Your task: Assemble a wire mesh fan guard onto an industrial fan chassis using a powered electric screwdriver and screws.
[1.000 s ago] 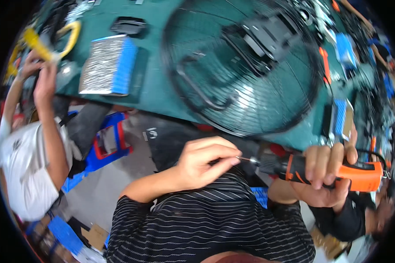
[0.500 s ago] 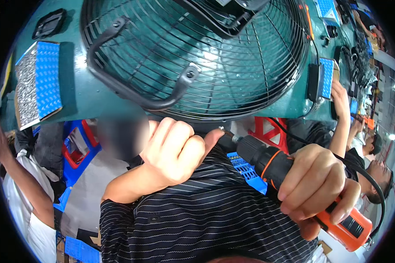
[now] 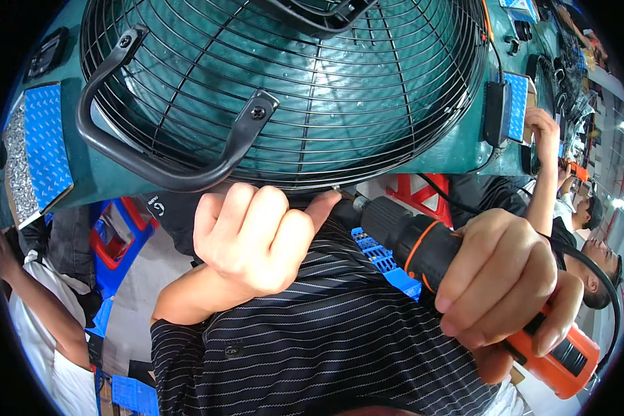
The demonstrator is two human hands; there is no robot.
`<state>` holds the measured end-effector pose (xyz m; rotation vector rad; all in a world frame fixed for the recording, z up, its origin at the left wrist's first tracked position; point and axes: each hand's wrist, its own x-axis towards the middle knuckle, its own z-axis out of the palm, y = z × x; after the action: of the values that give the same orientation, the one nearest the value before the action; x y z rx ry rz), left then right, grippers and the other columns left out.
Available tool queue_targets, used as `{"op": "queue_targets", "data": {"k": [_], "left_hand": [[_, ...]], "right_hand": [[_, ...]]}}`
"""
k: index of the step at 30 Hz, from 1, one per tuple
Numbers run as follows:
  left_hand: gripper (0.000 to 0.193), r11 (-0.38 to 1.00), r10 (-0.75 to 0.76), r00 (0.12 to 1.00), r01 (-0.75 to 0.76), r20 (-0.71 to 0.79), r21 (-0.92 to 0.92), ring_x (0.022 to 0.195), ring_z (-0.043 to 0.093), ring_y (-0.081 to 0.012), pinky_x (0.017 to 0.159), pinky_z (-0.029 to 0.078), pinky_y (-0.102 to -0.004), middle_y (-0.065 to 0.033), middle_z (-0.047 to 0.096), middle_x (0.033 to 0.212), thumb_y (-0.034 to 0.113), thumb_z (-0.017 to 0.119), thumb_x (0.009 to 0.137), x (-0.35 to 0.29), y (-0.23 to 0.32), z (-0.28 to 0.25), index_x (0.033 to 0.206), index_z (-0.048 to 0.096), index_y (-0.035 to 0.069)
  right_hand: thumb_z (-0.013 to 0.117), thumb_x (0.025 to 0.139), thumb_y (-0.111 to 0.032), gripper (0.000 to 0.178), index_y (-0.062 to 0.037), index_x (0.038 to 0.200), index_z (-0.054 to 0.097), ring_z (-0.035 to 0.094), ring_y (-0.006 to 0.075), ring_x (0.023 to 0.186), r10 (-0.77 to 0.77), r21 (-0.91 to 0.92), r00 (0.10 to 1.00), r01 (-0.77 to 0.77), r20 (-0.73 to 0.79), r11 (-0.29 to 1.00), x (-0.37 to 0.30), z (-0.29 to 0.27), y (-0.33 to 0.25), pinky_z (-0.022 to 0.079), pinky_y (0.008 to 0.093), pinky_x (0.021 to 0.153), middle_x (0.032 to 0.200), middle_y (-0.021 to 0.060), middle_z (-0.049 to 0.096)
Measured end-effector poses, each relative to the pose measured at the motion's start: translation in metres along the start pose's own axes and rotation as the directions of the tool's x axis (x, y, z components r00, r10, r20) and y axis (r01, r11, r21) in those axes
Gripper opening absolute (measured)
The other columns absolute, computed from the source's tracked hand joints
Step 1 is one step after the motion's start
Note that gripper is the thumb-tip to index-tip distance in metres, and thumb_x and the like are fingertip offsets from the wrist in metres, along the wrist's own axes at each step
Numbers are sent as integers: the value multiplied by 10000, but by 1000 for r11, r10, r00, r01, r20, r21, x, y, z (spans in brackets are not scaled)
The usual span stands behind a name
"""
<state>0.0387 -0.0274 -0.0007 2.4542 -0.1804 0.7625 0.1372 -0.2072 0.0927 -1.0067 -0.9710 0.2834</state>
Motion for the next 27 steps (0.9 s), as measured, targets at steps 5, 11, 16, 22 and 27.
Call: {"op": "queue_targets", "data": {"k": [5, 11, 16, 22, 27], "left_hand": [[480, 1000, -22, 998, 21, 56, 13, 548, 419, -203, 531, 271, -318, -12, 418, 628, 252, 910, 624, -3, -3, -9, 615, 449, 116], [894, 923, 221, 972, -234, 79, 305, 1282, 413, -427, 1048, 451, -493, -218, 357, 1361, 494, 863, 681, -3, -57, -55, 1308, 395, 64], [974, 927, 61, 953, -164, 298, 337, 1302, 426, -450, 1091, 344, -611, -232, 446, 1359, 539, 862, 593, 24, -78, -78, 1338, 400, 117], [971, 967, 155, 968, -189, 195, 172, 1275, 465, -448, 1082, 358, -592, -216, 475, 1349, 534, 865, 574, 21, -90, -71, 1342, 416, 144], [919, 966, 157, 962, -197, 225, 169, 1277, 463, -447, 1074, 365, -582, -209, 484, 1336, 502, 873, 581, 23, -92, -74, 1313, 457, 135]], "right_hand": [[794, 787, -134, 410, -51, 1096, 536, 676, 146, 578, 19, -56, 1000, -19, -14, 998, 2, 4, 0, 587, 260, 546, 730, 59, 654], [774, 793, -116, 401, -53, 1106, 532, 671, 142, 573, 53, -135, 998, -56, -30, 989, 0, 7, 1, 575, 249, 542, 734, 57, 653], [761, 797, -104, 395, -54, 1114, 529, 667, 139, 569, 77, -156, 997, -80, -22, 985, 8, 10, 5, 567, 241, 540, 737, 55, 653], [785, 774, -86, 428, -64, 1124, 541, 672, 149, 577, 77, -152, 997, -81, -27, 985, 16, 6, 11, 571, 248, 548, 738, 56, 659], [800, 726, -22, 378, -46, 1034, 583, 654, 178, 522, 87, -37, 994, -85, 61, 996, 22, 15, 17, 552, 270, 490, 674, 81, 662]]}}
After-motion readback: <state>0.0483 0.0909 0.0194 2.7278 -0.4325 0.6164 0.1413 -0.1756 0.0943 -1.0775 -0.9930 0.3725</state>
